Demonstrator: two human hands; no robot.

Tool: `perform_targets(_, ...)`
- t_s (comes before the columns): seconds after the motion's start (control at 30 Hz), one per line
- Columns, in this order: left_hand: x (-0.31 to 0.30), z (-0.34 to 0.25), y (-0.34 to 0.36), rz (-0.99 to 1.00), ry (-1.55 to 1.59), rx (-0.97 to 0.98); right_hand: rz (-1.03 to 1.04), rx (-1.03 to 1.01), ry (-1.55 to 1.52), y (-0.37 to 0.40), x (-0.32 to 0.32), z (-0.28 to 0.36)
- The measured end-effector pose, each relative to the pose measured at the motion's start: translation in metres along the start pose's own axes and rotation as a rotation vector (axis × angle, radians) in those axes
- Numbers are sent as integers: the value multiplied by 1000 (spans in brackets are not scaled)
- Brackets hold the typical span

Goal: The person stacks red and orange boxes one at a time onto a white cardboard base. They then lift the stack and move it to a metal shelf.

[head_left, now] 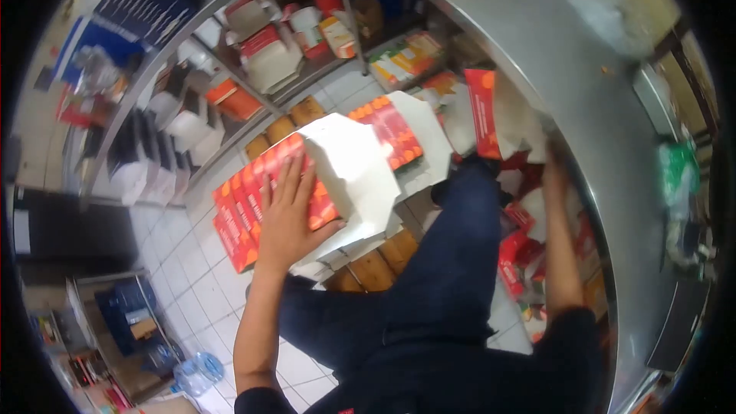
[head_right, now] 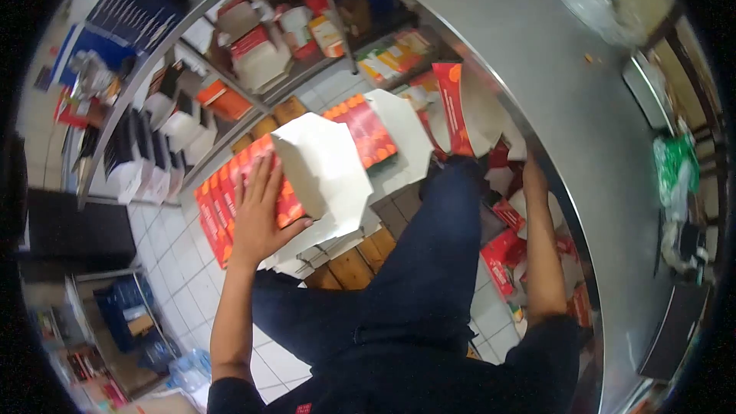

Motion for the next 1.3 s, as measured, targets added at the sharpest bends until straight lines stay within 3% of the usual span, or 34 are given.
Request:
perform_targets(0.03,2,0,-1,-7,8,24,-37,-416,-582,86,-37,160)
perform_targets(0.17,-1,5,8,-11,17,33,324,-71,-1176,205,39,261)
perform_targets(0.3,-3,6,11,-40,30,49,487,-74,-1057,253,104,309)
perform_targets(0.37,-3,7,11,-49,46,64,537,-212,-841,257,132,320)
perform_targets(0.43,-2,10,11,-64,48,62,471,-480,-323,265,139,335)
perform_targets(0.47,-1,11,11,-61,54,69,476,-496,-321,272,140,338)
perform_targets(0.53,-1,12,12,-65,46,60,-17,-701,49,298,99,374)
perform_targets(0.6,-4,11,12,-72,66,67,36,-816,41,298,104,384)
perform_targets(0.67,-3,13,12,-66,68,63,671,-728,-561,305,134,394)
perform_targets(0.73,-3,14,11,-66,61,68,763,-744,-447,312,142,399)
perform_targets(0.8,-1,14,11,-77,70,64,1099,-454,-682,325,169,380)
perform_targets(0.93,-2,12,11,-74,56,70,1295,-402,-786,337,179,368)
perform_targets(1.0,-3,14,12,-68,58,81,1275,-499,-741,327,173,374)
perform_targets(1.07,-3,14,10,-65,54,83,956,-487,-898,290,170,376)
perform_targets(1.2,-2,12,10,-52,42,89,712,-673,-881,244,179,431)
perform_targets(1.23,-2,12,10,-50,40,94,708,-671,-884,232,185,442)
perform_targets(1.3,0,13,10,-42,46,85,889,-812,-686,229,205,464)
Point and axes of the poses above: each hand's wrist, its own y-axis away from the middle knuckle, its own x-axis out of the palm, z = x × y, the point moved 7 cm from there along -y, towards the middle knuckle, and after that the axes turned 8 degrees about -y, right-handed, at the moved point
